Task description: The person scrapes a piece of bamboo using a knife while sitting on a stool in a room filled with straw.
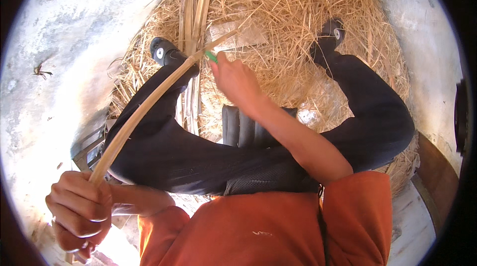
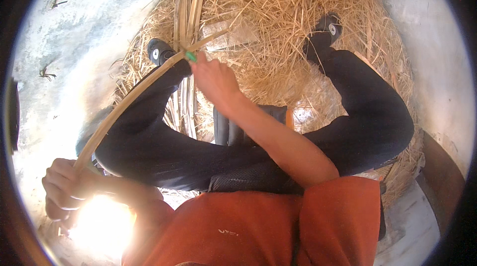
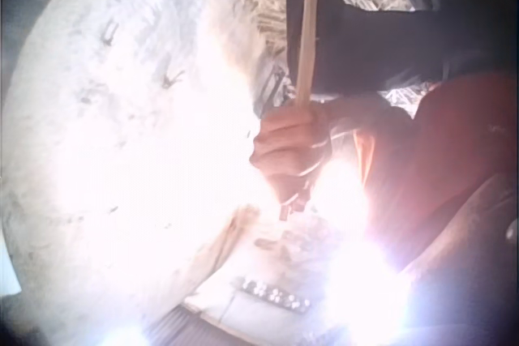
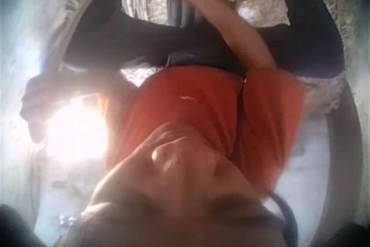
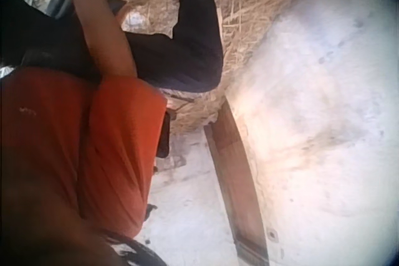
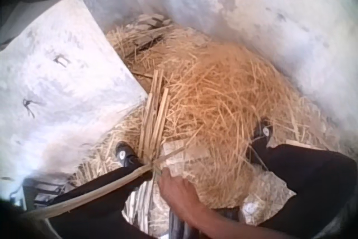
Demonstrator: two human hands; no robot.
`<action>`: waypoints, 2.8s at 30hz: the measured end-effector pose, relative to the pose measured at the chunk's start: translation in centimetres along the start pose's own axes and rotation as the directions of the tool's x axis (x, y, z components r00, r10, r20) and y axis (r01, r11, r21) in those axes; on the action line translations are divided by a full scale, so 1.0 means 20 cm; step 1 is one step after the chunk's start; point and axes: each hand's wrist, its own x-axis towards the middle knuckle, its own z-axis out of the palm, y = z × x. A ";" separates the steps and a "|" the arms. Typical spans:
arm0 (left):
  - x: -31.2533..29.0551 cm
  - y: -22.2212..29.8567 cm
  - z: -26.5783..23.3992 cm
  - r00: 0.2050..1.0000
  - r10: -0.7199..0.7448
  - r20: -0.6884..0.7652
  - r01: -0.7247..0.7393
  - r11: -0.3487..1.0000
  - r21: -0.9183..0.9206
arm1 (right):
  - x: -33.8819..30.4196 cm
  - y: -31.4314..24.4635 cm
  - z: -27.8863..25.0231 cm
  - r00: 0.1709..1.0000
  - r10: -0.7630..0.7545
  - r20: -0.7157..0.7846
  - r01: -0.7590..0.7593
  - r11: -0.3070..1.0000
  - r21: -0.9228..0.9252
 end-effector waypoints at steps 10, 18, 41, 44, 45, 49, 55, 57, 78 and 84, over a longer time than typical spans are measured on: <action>0.00 -0.02 0.01 1.000 -0.008 -0.006 0.008 1.000 0.005 | 0.07 0.20 0.11 0.992 0.119 0.030 -0.121 0.987 0.106; -0.03 0.02 0.03 0.999 -0.033 -0.004 0.033 0.999 -0.006 | 0.24 0.30 0.23 0.996 0.081 -0.043 -0.083 0.995 -0.061; -0.02 0.08 -0.06 0.977 -0.039 0.211 0.050 0.998 -0.045 | -0.36 -0.24 -0.27 0.983 -0.167 0.078 0.113 0.879 0.464; 0.00 0.05 -0.05 0.975 -0.034 0.218 0.045 0.998 -0.041 | -0.46 -0.36 -0.21 0.983 -0.183 -0.026 0.179 0.903 0.391; 0.00 0.06 -0.05 0.965 -0.047 0.259 0.066 0.996 -0.067 | -0.47 -0.37 -0.18 0.982 -0.181 -0.060 0.190 0.917 0.350; 0.00 0.07 -0.07 0.953 -0.029 0.302 0.065 0.992 -0.111 | -0.44 -0.36 -0.13 0.978 -0.196 -0.074 0.204 0.970 0.133; -0.04 0.07 -0.10 0.990 0.032 0.138 -0.026 0.999 -0.045 | -0.30 -0.31 -0.08 0.983 -0.155 -0.103 0.146 0.986 -0.085; -0.03 0.07 -0.08 0.980 0.048 0.191 -0.037 0.997 -0.061 | -0.22 -0.25 -0.03 0.986 -0.068 -0.154 0.053 0.993 -0.101; -0.04 0.07 0.05 0.972 0.064 0.227 -0.051 0.997 -0.060 | -0.38 -0.29 -0.17 0.997 -0.063 -0.042 0.058 0.992 -0.114; -0.03 0.06 0.02 0.970 0.083 0.229 -0.056 0.991 -0.121 | -0.28 -0.16 -0.12 0.998 -0.056 -0.010 0.054 0.987 -0.149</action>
